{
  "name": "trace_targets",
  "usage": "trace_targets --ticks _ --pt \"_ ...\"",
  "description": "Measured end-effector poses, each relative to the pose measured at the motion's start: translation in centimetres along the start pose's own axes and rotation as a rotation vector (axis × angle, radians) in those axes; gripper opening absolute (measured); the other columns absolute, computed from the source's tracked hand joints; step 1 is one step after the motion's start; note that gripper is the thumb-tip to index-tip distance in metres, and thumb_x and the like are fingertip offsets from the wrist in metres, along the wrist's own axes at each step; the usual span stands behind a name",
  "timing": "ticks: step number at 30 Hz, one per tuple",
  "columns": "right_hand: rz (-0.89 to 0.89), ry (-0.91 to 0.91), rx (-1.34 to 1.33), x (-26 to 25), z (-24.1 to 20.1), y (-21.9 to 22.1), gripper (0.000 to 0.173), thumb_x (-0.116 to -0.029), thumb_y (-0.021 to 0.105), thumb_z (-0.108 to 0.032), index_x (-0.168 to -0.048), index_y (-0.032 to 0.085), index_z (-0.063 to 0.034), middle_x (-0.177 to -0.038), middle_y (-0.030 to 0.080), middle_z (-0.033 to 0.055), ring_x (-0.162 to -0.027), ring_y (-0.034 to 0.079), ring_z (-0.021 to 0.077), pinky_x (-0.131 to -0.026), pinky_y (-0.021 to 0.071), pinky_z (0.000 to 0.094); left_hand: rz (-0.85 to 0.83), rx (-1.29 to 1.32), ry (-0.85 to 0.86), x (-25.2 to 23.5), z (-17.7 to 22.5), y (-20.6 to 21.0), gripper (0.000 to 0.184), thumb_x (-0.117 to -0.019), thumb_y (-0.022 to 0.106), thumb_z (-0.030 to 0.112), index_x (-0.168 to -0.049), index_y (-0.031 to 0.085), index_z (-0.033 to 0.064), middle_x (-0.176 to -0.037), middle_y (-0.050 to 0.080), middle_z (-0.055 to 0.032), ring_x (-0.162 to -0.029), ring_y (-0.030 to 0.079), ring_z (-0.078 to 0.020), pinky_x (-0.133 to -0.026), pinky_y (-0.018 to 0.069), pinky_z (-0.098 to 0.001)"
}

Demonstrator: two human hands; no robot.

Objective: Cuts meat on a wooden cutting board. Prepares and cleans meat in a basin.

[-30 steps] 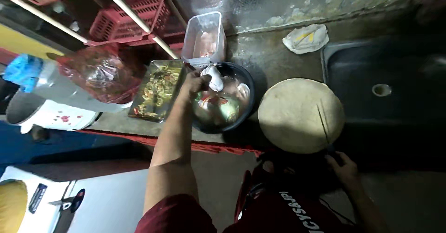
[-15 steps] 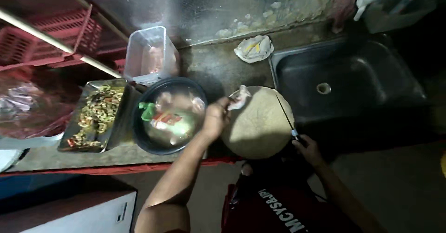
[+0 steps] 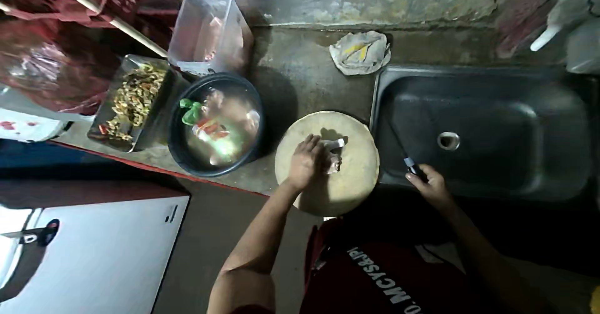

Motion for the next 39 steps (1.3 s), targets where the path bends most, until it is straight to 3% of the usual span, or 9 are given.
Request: trace_targets --ticks 4,8,13,16,20,25,31,35,39 --pt "-0.082 0.118 0.080 -2.5 -2.4 1.9 0.044 -0.0977 0.068 -0.026 -0.130 0.061 0.0040 -0.112 0.068 0.0205 -0.097 0.067 0.0235 -0.090 0.0548 0.0421 -0.248 -0.135 -0.035 -4.9 1.7 2.6 0.044 -0.0934 0.070 0.017 -0.134 0.062 0.0028 -0.136 0.059 -0.0241 -0.128 0.056 -0.0425 -0.104 0.0443 -0.0603" --pt "-0.128 0.136 0.199 -7.2 -6.6 4.0 0.050 -0.0986 0.066 -0.018 -0.143 0.054 -0.0006 -0.135 0.062 0.0222 -0.123 0.062 0.0323 -0.108 0.0478 0.0487 -0.490 -0.177 -0.200 -5.9 2.5 0.5 0.041 -0.1004 0.060 0.025 -0.135 0.063 0.0041 -0.143 0.055 -0.0242 -0.135 0.049 -0.0441 -0.110 0.0408 -0.0596" --pt "-0.249 0.012 0.348 -14.8 -10.6 6.7 0.052 -0.0990 0.063 -0.015 -0.148 0.051 -0.0048 -0.146 0.055 0.0213 -0.136 0.053 0.0338 -0.115 0.0411 0.0502 -0.426 -0.049 -0.391 -4.3 2.2 -4.6 0.040 -0.0991 0.063 0.023 -0.133 0.063 0.0015 -0.132 0.064 -0.0227 -0.126 0.059 -0.0400 -0.105 0.0465 -0.0585" --pt "-0.288 -0.098 0.493 -16.3 -13.4 6.7 0.056 -0.0984 0.066 -0.019 -0.150 0.049 -0.0070 -0.152 0.047 0.0237 -0.143 0.043 0.0400 -0.116 0.0373 0.0565 -0.341 0.024 -0.373 -3.8 2.9 -6.5 0.031 -0.1011 0.061 0.020 -0.123 0.065 -0.0016 -0.119 0.068 -0.0240 -0.115 0.065 -0.0401 -0.100 0.0492 -0.0582" --pt "-0.232 -0.318 0.616 -14.4 -19.3 2.0 0.053 -0.1004 0.065 -0.024 -0.149 0.052 -0.0073 -0.158 0.041 0.0220 -0.146 0.039 0.0382 -0.120 0.0324 0.0525 -0.019 0.116 -0.273 -2.6 5.3 -7.8 0.024 -0.0972 0.064 0.015 -0.111 0.069 -0.0048 -0.104 0.071 -0.0243 -0.100 0.069 -0.0416 -0.089 0.0532 -0.0609" --pt "0.021 -0.470 0.770 -12.8 -24.1 -8.0 0.042 -0.1018 0.063 -0.021 -0.141 0.060 -0.0055 -0.151 0.050 0.0195 -0.141 0.046 0.0371 -0.117 0.0372 0.0520 0.358 0.232 -0.161 -1.4 6.7 -6.2 0.022 -0.0897 0.069 0.004 -0.105 0.065 -0.0119 -0.088 0.067 -0.0250 -0.075 0.068 -0.0382 -0.071 0.0571 -0.0562" --pt "0.213 -0.575 0.881 -11.5 -24.7 -15.8 0.042 -0.0966 0.071 -0.022 -0.135 0.066 -0.0059 -0.143 0.058 0.0177 -0.135 0.053 0.0365 -0.115 0.0393 0.0531 0.249 0.557 -0.500 0.0 2.6 0.1 0.022 -0.0945 0.067 0.005 -0.108 0.063 -0.0118 -0.078 0.065 -0.0184 -0.065 0.063 -0.0235 -0.064 0.0552 -0.0440" --pt "0.120 -0.571 0.847 -11.7 -22.2 -16.7 0.038 -0.0973 0.070 -0.020 -0.132 0.067 -0.0041 -0.140 0.060 0.0184 -0.132 0.055 0.0351 -0.114 0.0418 0.0510 0.109 0.554 -0.579 0.6 1.7 0.7 0.025 -0.0975 0.068 0.014 -0.110 0.069 -0.0078 -0.088 0.070 -0.0202 -0.074 0.068 -0.0269 -0.072 0.0574 -0.0483" --pt "-0.015 -0.563 0.813 -12.5 -19.8 -15.0 0.038 -0.0977 0.070 -0.016 -0.133 0.065 -0.0039 -0.141 0.059 0.0187 -0.131 0.057 0.0363 -0.110 0.0465 0.0541 0.002 0.480 -0.607 0.7 2.9 -1.2 0.029 -0.1000 0.065 0.015 -0.119 0.069 -0.0063 -0.114 0.070 -0.0249 -0.108 0.068 -0.0352 -0.101 0.0509 -0.0524"
Point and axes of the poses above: each hand's wrist, its own x-axis away from the middle knuckle, its own y-axis out of the palm, z = x × y, the point moved 3 cm from there along -x, towards the middle knuckle
